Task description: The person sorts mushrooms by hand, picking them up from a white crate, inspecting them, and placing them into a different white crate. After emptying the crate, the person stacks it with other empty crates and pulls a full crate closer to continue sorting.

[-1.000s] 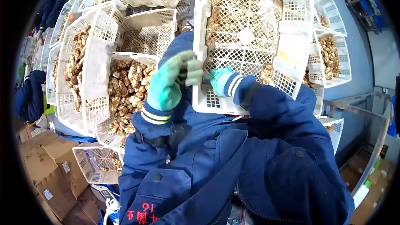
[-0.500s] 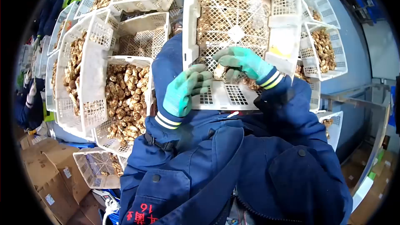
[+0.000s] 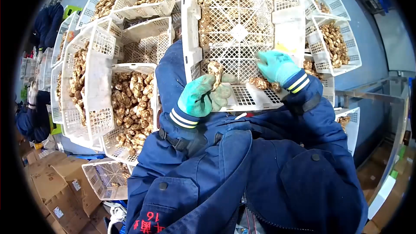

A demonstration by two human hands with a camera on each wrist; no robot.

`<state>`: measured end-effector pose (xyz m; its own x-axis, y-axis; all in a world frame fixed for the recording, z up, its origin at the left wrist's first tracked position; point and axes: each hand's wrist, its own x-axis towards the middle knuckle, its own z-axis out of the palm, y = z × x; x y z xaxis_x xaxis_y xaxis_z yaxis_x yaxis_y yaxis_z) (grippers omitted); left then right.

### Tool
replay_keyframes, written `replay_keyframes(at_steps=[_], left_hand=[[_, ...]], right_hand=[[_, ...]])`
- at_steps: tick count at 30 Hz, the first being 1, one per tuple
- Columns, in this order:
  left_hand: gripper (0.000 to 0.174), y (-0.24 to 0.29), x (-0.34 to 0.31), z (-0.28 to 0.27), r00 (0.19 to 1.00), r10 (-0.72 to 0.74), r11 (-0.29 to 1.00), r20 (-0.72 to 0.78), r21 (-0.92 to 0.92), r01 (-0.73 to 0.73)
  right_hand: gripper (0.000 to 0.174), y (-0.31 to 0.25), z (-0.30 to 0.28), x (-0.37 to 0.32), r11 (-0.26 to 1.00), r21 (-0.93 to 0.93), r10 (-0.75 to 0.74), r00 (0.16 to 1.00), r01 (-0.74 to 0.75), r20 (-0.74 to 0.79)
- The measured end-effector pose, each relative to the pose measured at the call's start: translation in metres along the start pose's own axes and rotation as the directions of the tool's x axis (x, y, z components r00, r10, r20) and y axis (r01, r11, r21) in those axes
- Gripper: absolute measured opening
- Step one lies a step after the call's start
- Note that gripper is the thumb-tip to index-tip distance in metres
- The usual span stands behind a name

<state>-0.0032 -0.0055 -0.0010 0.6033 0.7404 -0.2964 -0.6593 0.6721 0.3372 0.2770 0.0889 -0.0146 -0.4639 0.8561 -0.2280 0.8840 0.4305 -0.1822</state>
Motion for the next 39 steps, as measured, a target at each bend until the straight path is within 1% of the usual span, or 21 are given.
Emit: replay_keyframes(at_steps=[2,4,6,10,11,13,16,17,19,20,22,25,26,27,28,29,31,32,33,36,39], left_hand=[[0.057,0.0,0.002,-0.007,0.996,-0.03,0.987,0.083,-0.157,0.043],[0.057,-0.001,0.003,-0.011,0.993,-0.015,0.975,0.119,-0.22,0.041],[0.057,-0.002,0.004,-0.011,0.994,0.035,0.983,0.106,-0.186,-0.014],[0.052,0.004,-0.001,-0.014,0.998,-0.015,0.994,0.065,-0.105,0.022],[0.042,0.008,0.001,-0.012,0.996,-0.057,0.972,0.069,-0.223,0.071],[0.029,0.019,-0.008,-0.033,0.98,0.028,0.888,-0.199,0.455,0.066],[0.026,0.055,-0.017,-0.048,0.953,-0.262,0.963,0.155,-0.03,0.27],[0.028,0.071,-0.019,-0.043,0.995,-0.091,0.809,-0.036,0.58,0.095],[0.035,0.115,-0.014,-0.034,0.976,0.212,0.603,-0.041,0.792,-0.098],[0.042,0.14,-0.003,-0.031,0.963,0.268,0.833,-0.027,0.508,-0.218],[0.05,0.176,0.017,-0.006,0.759,0.64,0.665,0.12,0.409,-0.625],[0.052,0.156,0.021,-0.007,0.851,0.503,0.729,0.15,0.456,-0.511],[0.051,0.122,0.016,0.0,0.87,0.452,0.643,0.199,0.603,-0.472],[0.045,0.09,0.012,0.03,0.919,0.362,0.79,-0.153,0.574,-0.216],[0.046,0.073,0.014,0.0,0.974,0.179,0.855,-0.137,0.511,-0.085],[0.047,0.041,0.001,0.009,0.967,0.235,0.784,-0.1,0.607,-0.128],[0.045,0.009,0.007,0.007,0.985,0.154,0.8,-0.081,0.596,-0.076],[0.047,-0.001,0.01,0.006,0.983,0.177,0.765,-0.052,0.635,-0.104],[0.05,-0.007,0.021,-0.014,0.927,0.295,0.386,0.231,0.859,-0.337],[0.049,-0.013,0.024,0.029,0.984,0.177,0.764,0.025,0.626,-0.153],[0.047,-0.016,0.022,0.033,0.985,0.161,0.74,-0.064,0.668,-0.078]], right_hand=[[0.044,0.007,0.004,-0.012,0.99,-0.016,0.134,0.921,-0.138,0.366],[0.048,0.014,0.022,-0.026,0.976,-0.13,0.214,0.897,-0.177,0.386],[0.051,0.012,0.042,-0.027,0.989,0.009,0.127,0.893,-0.146,0.432],[0.049,0.002,0.048,-0.036,0.996,-0.04,0.094,0.925,-0.085,0.367],[0.044,0.004,0.049,-0.042,0.998,-0.004,0.055,0.959,-0.057,0.279],[0.036,0.007,0.056,-0.036,0.997,0.017,0.069,0.947,-0.079,0.315],[0.033,0.003,0.051,-0.031,0.994,0.032,0.087,0.932,-0.105,0.352],[0.033,0.0,0.049,-0.03,0.992,0.031,0.101,0.922,-0.121,0.374],[0.035,0.003,0.061,-0.031,0.997,0.059,0.036,0.959,-0.055,0.281],[0.036,0.005,0.068,-0.034,0.997,0.069,0.006,0.972,-0.023,0.236],[0.042,0.003,0.064,-0.025,0.998,0.015,0.049,0.917,-0.06,0.396],[0.045,0.009,0.044,-0.02,0.987,0.109,0.058,0.898,-0.116,0.437],[0.044,0.014,0.04,-0.023,0.967,0.155,0.132,0.92,-0.2,0.368],[0.042,0.007,0.015,-0.024,0.863,0.334,0.213,0.871,-0.38,0.442],[0.04,0.0,-0.007,-0.026,0.69,0.475,0.27,0.804,-0.545,0.53],[0.038,0.002,-0.006,-0.032,0.351,0.798,0.116,0.868,-0.49,0.482],[0.041,0.019,0.001,-0.03,0.376,0.922,-0.256,0.967,0.091,0.009],[0.042,0.02,-0.001,-0.029,0.282,0.889,-0.408,0.884,0.36,-0.229],[0.046,0.015,0.002,-0.028,0.158,0.966,-0.406,0.905,0.207,-0.127],[0.062,-0.003,-0.004,-0.023,-0.353,0.871,-0.502,0.855,-0.341,0.132],[0.049,-0.036,-0.008,-0.023,-0.026,0.999,-0.282,0.959,-0.022,0.014]])
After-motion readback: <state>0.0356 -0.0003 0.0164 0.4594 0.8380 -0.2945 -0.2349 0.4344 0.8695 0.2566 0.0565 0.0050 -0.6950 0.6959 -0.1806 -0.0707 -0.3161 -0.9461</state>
